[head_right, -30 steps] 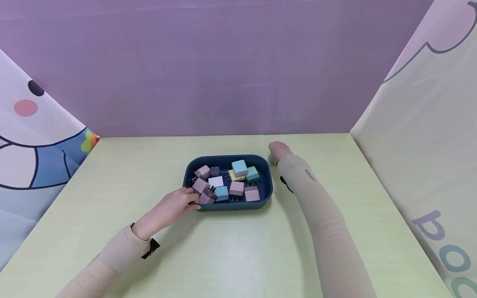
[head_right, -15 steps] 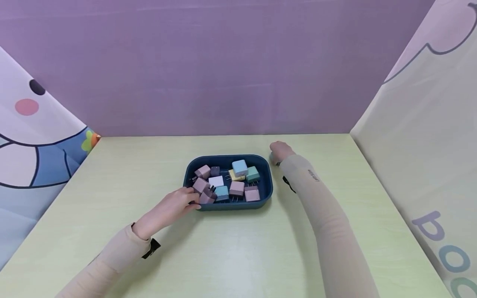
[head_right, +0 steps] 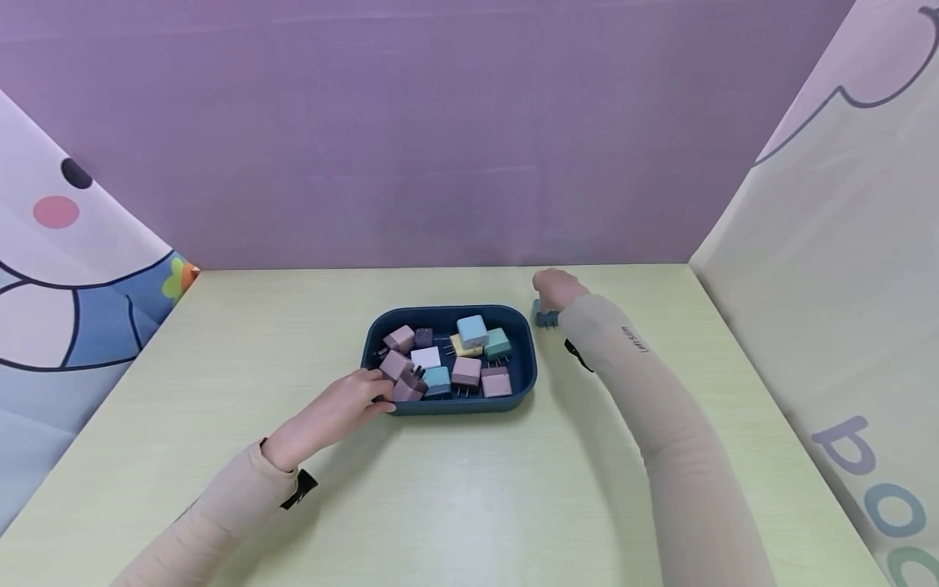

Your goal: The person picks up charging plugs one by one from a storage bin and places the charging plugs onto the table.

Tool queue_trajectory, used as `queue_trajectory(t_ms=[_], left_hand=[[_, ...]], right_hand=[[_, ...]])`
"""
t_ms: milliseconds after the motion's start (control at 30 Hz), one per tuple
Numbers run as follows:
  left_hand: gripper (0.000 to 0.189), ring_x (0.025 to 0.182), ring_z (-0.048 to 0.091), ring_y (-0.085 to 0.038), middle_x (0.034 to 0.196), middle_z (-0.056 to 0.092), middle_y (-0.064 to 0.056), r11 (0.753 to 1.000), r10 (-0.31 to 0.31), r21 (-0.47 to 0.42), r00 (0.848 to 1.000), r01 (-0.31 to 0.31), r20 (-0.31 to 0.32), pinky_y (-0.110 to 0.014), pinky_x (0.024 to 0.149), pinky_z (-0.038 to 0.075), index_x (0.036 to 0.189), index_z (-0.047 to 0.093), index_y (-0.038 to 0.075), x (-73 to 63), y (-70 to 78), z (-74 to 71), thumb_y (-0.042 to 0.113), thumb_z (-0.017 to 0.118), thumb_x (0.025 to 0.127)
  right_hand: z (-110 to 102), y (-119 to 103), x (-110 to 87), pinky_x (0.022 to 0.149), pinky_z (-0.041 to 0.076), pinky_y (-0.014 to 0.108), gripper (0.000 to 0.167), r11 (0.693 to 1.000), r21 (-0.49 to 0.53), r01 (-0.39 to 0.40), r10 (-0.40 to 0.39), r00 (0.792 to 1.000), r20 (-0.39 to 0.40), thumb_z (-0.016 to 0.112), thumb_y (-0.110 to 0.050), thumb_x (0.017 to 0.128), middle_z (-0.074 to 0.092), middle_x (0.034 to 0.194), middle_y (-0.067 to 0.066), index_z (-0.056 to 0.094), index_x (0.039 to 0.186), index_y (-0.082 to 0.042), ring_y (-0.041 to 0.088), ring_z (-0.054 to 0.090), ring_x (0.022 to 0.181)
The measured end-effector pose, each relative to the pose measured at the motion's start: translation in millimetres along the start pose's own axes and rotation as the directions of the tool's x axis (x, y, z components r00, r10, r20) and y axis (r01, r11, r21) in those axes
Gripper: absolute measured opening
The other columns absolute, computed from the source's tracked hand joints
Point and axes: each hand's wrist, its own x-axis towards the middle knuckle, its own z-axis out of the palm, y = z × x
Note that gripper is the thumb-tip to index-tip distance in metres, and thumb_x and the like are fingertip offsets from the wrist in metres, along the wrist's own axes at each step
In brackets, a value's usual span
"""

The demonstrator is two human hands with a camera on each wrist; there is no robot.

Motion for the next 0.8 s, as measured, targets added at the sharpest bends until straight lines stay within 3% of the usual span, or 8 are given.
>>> queue_trajectory(t_ms=[233, 800], left_hand=[[0.007, 0.065, 0.049, -0.014, 0.075, 0.060, -0.004, 1.000, 0.013, 0.001, 1.000, -0.013, 0.009, -0.026, 0.061, 0.043, 0.080, 0.065, 0.005, 1.0, -1.3, 1.0, 0.011, 0.068, 0.076], [0.008, 0.064, 0.047, -0.015, 0.074, 0.059, -0.004, 0.998, 0.050, 0.033, 0.999, -0.050, 0.012, -0.026, 0.060, 0.042, 0.079, 0.064, 0.005, 1.9, -1.1, -0.1, 0.011, 0.068, 0.076]], right_hand=[[-9.7, -10.2, -7.3, 0.088, 0.039, 0.041, 0.042, 1.000, -0.016, -0.025, 0.025, 0.999, 0.038, 0.060, 0.002, 0.080, 0.047, 0.122, 0.023, 0.048, 0.119, 0.007, 0.036, 0.045, 0.111], [-32.1, -39.0, -19.8, 0.084, 0.043, 0.039, 0.044, 0.997, -0.069, 0.035, -0.033, 0.999, 0.025, 0.063, 0.002, 0.078, 0.049, 0.122, 0.020, 0.050, 0.120, 0.003, 0.033, 0.048, 0.108]])
